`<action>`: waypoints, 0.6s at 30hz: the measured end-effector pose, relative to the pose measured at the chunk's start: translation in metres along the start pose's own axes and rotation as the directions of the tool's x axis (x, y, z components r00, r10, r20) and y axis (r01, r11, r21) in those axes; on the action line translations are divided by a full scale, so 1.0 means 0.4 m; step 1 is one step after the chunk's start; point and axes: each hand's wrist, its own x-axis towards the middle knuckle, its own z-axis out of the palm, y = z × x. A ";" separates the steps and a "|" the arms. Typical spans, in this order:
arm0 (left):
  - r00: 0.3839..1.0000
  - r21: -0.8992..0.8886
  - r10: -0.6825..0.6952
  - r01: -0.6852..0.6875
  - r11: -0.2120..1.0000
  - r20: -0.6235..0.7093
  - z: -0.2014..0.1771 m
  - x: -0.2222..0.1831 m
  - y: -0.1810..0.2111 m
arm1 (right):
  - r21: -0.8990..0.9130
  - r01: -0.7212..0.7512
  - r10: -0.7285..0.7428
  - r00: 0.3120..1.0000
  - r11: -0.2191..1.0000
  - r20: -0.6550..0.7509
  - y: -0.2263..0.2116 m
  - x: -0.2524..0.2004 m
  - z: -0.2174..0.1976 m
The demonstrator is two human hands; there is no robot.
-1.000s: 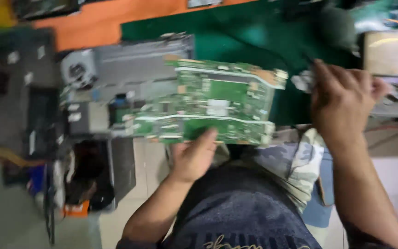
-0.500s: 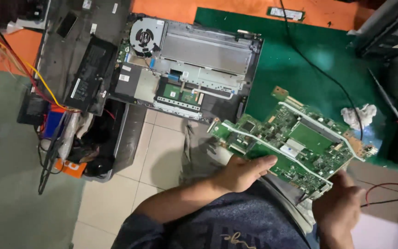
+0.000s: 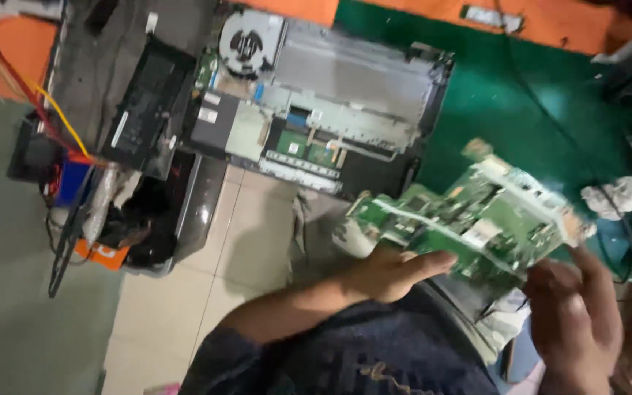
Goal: Installing a motherboard into a laptop chassis and connecting internal ribbon cables
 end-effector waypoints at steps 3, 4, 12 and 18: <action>0.944 -0.311 -0.149 0.243 0.919 0.296 -0.169 0.116 0.186 | 0.305 -0.074 0.064 0.997 0.949 0.042 -0.033 0.073 0.090; 0.835 -0.633 -0.200 0.525 0.569 0.513 -0.253 0.161 0.284 | 0.271 -0.103 0.111 0.994 0.957 -0.015 -0.060 0.104 0.131; 0.959 -0.533 -0.280 0.262 0.804 0.049 -0.485 0.197 0.416 | 0.440 0.079 -0.084 0.996 0.895 -0.008 -0.011 0.275 0.175; 0.953 -0.710 -0.264 0.085 0.699 -0.146 -0.529 0.226 0.372 | 0.381 0.091 -0.014 0.979 0.920 -0.202 0.066 0.324 0.157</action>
